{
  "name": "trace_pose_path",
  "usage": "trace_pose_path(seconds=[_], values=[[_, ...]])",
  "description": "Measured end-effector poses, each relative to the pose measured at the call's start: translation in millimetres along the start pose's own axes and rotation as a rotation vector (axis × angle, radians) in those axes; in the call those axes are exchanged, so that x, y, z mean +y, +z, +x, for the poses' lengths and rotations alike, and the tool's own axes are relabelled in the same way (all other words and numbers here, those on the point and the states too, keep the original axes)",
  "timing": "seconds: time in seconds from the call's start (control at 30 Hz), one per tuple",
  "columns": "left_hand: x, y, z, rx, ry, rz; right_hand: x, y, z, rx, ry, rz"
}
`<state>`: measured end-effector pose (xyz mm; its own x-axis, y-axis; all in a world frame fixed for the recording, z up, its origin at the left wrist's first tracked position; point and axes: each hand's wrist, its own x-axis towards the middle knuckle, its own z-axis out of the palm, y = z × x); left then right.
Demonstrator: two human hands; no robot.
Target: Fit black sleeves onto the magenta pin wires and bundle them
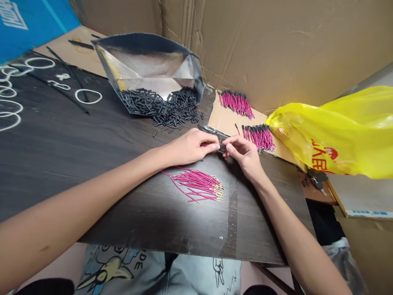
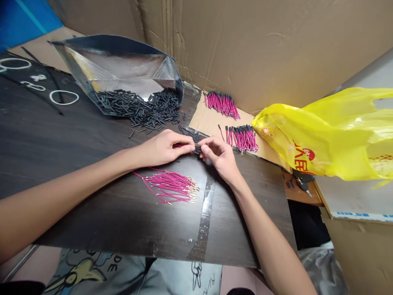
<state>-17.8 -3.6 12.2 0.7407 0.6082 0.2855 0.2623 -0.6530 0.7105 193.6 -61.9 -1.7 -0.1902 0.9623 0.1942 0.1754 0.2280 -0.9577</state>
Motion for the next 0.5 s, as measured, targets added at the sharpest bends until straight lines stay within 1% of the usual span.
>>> trace_pose_path(seconds=[0.17, 0.37, 0.5], values=[[-2.2, -0.7, 0.3, -0.021, 0.03, -0.025, -0.4, -2.3, 2.0, -0.022, 0.047, 0.072], [-1.7, -1.2, 2.2, 0.022, -0.028, -0.002, -2.5, 4.2, 0.3, -0.026, 0.044, 0.17], [-2.3, -3.3, 1.7, -0.005, -0.009, -0.04, -2.2, 6.2, 0.3, -0.001, 0.074, 0.169]])
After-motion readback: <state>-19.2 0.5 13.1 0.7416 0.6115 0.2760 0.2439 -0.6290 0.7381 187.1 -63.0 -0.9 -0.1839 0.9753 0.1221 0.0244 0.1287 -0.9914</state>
